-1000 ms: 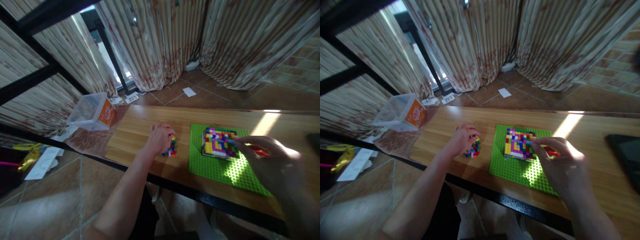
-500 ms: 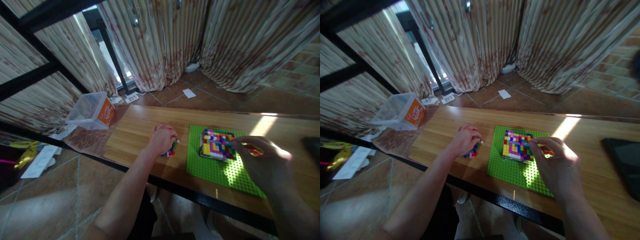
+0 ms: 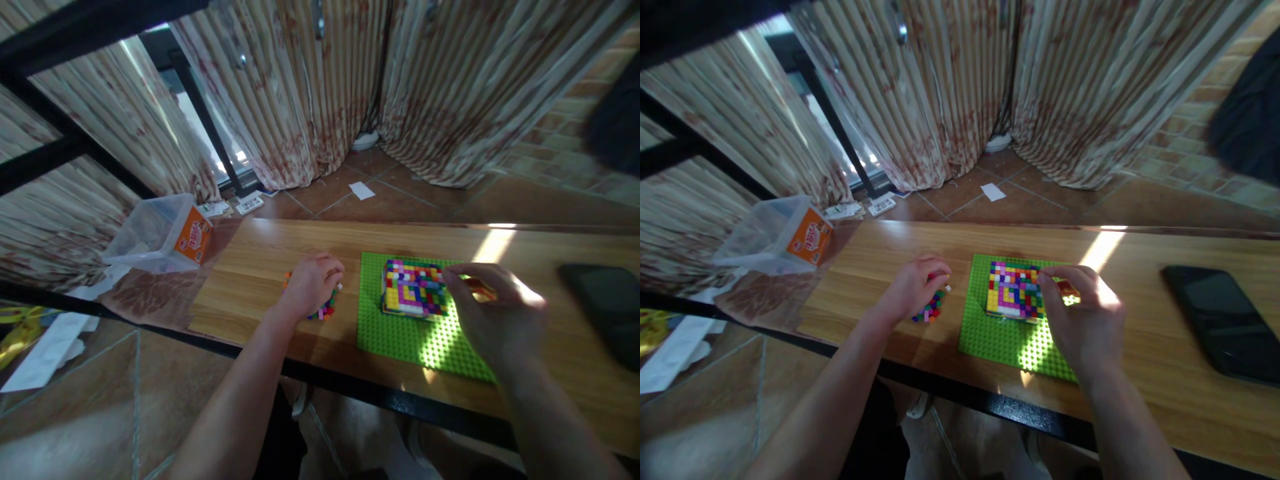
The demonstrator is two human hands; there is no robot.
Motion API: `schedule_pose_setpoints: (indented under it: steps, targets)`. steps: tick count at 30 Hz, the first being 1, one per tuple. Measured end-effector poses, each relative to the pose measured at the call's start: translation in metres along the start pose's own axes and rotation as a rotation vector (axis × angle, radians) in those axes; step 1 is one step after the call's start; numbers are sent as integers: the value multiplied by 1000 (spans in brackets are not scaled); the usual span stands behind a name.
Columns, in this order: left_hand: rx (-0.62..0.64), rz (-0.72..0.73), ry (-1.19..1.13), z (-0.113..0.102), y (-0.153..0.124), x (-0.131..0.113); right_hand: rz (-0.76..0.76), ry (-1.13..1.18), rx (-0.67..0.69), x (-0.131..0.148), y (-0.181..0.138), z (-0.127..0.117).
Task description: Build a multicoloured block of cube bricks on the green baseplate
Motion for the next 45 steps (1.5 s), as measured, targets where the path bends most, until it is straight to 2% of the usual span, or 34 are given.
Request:
schedule_pose_setpoints:
  steps: [4, 9, 14, 20, 26, 33, 39, 45]
  targets:
    - [-114, 23, -267, -3, 0, -22, 44, 45, -29, 1, 0, 2]
    - [-127, 95, -416, 10, -2, -61, 58, 80, -13, 3, 1, 4]
    - [-134, 145, -343, 20, -1, -84, 87, 124, 3, 0, 1, 4]
    - [-238, 184, -130, 20, 2, -97, 85, 194, 7, -5, 0, 4]
    - [-306, 95, -72, 27, 6, -96, 123, 199, 39, -6, 0, 3]
    - [-281, 0, -129, 33, 13, -92, 153, 253, 61, -3, -2, 8]
    - [-290, -72, -167, 33, 15, -88, 344, 409, 71, -13, -11, 19]
    - [-313, -79, -207, 32, 15, -87, 480, 237, 110, -28, -14, 32]
Point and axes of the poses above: each hand's wrist, its own y-axis towards the middle knuckle, its own z-axis out of the palm, x = y × z, the point moved 8 cm from there along y, towards the middle knuckle, and after that the axes turned 4 degrees about y, right-handed, at the moved point
